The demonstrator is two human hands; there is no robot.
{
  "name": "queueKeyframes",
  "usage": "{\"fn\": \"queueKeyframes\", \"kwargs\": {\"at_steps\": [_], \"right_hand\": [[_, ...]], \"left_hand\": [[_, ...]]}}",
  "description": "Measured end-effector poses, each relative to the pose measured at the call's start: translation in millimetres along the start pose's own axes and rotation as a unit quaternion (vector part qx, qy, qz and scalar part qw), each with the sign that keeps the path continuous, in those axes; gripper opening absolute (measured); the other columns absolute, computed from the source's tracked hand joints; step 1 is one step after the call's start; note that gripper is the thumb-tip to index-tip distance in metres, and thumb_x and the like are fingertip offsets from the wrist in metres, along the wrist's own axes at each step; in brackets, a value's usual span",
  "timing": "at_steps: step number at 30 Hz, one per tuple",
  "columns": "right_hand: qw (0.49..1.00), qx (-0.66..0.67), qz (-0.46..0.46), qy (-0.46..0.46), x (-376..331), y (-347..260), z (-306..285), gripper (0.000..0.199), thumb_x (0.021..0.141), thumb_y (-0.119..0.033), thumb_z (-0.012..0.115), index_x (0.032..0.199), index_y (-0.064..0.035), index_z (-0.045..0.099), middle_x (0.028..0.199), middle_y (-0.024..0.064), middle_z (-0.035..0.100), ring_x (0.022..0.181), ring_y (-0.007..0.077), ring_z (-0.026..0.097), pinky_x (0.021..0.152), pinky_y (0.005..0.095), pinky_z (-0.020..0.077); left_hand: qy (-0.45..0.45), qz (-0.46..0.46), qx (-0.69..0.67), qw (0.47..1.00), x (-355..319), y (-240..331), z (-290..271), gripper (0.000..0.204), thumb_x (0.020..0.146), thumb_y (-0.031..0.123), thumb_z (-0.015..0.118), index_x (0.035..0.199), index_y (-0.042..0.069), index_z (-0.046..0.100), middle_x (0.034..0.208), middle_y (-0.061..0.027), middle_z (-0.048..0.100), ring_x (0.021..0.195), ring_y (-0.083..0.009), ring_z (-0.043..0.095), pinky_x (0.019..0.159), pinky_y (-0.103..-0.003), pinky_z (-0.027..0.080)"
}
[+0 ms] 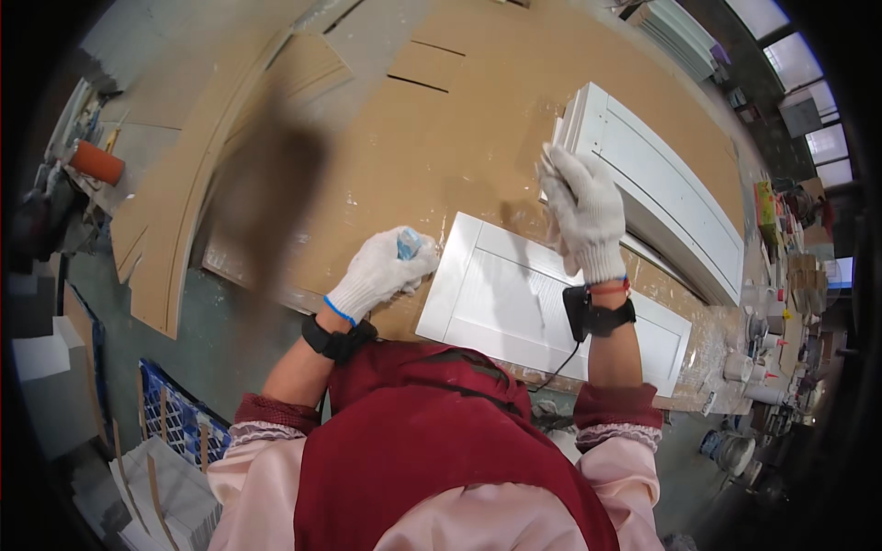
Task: The person sands the surface and edges of white wooden panels using a sanding block and a cloth. They repeatedly rub the panels on a workbench, switching between tools and wiping the surface.
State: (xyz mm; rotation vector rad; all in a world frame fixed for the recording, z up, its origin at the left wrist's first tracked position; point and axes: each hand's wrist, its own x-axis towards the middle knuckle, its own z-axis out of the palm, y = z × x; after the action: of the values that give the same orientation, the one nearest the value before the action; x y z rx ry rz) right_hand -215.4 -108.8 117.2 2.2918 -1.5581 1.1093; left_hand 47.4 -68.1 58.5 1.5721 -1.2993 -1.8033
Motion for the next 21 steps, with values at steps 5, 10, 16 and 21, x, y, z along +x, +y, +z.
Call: {"fn": "queueKeyframes", "kwargs": {"at_steps": [5,10,16,21], "right_hand": [[0.982,-0.127,-0.02,-0.141,-32.1,15.1,3.5,0.021,0.084,-0.025,0.065,0.104,-0.0195,0.062,0.083,0.0044,0.061,0.081,0.0254,0.062,0.067,0.0389,0.0495],[0.953,-0.191,-0.031,-0.235,-80.8,66.0,-31.5,0.036,0.077,-0.025,0.067,0.112,-0.0218,0.058,0.096,0.0024,0.057,0.094,0.0252,0.056,0.08,0.0408,0.0445],[0.924,-0.272,0.114,-0.244,-90.6,49.5,-77.2,0.047,0.077,-0.028,0.069,0.12,-0.0144,0.056,0.107,0.0098,0.057,0.101,0.0293,0.055,0.084,0.0428,0.0455],[0.951,0.168,0.101,-0.239,-128.7,-70.6,-55.2,0.043,0.081,-0.031,0.068,0.118,-0.0108,0.06,0.12,0.0151,0.058,0.115,0.0308,0.054,0.095,0.0406,0.0443]], "left_hand": [[-0.011,0.001,0.004,1.0,-33.7,-8.6,-3.4,0.017,0.084,0.022,0.069,0.087,0.007,0.061,0.063,0.0016,0.055,0.049,-0.0067,0.049,0.043,-0.023,0.039],[0.009,0.044,-0.09,0.995,-70.3,-18.8,5.8,0.014,0.083,0.018,0.068,0.087,0.009,0.058,0.064,0.0023,0.055,0.052,-0.0051,0.049,0.047,-0.023,0.039],[-0.013,0.096,-0.14,0.985,-98.8,-26.5,25.6,0.03,0.078,0.007,0.068,0.1,0.009,0.048,0.073,0.0046,0.052,0.063,-0.0051,0.051,0.057,-0.02,0.044],[-0.075,0.125,-0.095,0.985,-89.0,-40.5,52.2,0.048,0.075,0.008,0.071,0.116,0.005,0.047,0.086,0.0007,0.057,0.078,-0.0085,0.056,0.07,-0.023,0.048]]}}
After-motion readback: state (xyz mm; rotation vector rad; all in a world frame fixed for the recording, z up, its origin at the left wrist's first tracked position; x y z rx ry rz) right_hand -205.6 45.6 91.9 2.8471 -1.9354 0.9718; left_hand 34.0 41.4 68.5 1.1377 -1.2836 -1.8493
